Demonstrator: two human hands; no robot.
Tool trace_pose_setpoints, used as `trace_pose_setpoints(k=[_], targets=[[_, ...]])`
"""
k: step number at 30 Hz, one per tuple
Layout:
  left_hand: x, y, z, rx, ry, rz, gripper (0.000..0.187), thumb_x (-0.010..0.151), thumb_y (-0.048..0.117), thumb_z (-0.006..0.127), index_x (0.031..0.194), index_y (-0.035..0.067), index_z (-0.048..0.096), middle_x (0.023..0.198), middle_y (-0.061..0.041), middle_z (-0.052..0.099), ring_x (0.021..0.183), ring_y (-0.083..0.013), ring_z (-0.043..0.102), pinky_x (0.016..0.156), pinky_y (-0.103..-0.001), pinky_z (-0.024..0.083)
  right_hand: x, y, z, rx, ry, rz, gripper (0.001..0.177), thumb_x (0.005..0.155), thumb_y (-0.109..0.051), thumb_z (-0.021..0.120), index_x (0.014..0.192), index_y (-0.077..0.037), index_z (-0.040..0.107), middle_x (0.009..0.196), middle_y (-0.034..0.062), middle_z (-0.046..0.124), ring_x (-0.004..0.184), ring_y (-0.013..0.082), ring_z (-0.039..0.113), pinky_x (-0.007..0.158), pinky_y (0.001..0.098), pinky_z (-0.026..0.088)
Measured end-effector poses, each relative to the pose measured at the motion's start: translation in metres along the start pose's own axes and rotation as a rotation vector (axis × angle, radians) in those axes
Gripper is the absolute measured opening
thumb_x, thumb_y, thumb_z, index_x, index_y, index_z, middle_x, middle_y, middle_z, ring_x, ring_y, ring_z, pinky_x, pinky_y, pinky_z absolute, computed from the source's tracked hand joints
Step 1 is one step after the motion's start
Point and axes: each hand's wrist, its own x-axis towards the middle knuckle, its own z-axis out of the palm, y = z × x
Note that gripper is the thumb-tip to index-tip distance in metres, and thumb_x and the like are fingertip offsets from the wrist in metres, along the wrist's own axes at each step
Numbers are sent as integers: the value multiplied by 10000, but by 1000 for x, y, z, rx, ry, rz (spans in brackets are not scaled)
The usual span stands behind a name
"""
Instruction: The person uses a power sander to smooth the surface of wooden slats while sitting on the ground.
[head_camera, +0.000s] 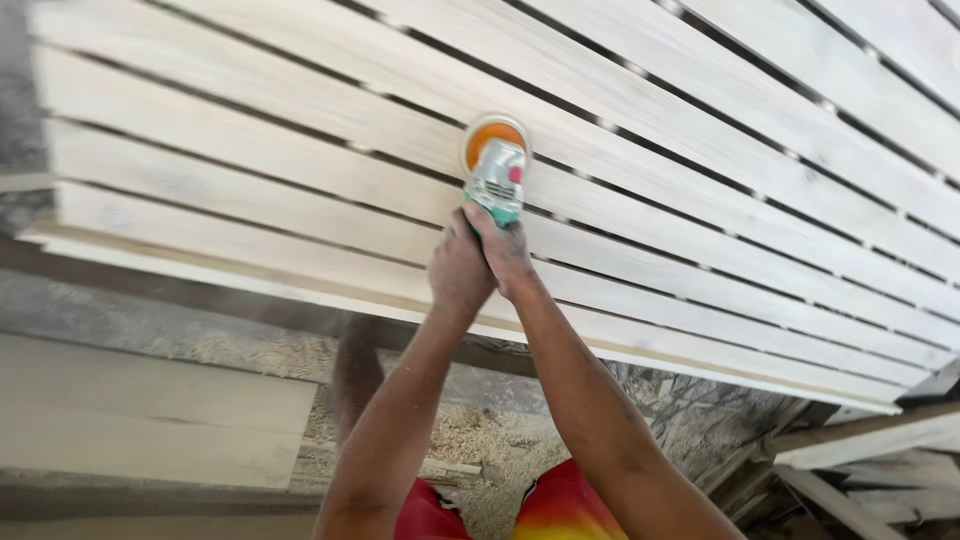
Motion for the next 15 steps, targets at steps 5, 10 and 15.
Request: trace_pose_setpoints(k=[5,10,15], targets=[[-37,71,171,116,-184,24,545,915,286,657,1327,27,413,1076,-248,661,927,-430,706,760,-530,583,-7,46,-193,285,73,-37,539,890,-395,778,1295,-77,619,1191,43,665,1093,189,643,960,367,552],[-63,147,300,292,-312,242,450,983,164,566,1350,-67,445,1053,-256,647,914,-384,708,644,-429,629,-31,65,-352,402,213,88,641,926,-626,516,1304,-110,544,1187,121,654,1085,244,688,931,402,599],[-110,147,316,377,-352,312,427,987,227,575,1317,-25,477,1022,-236,657,910,-371,699,689,-482,596,-61,119,-383,446,159,-52,708,939,-683,529,1337,-97,521,1221,84,597,1131,238,628,975,410,558]])
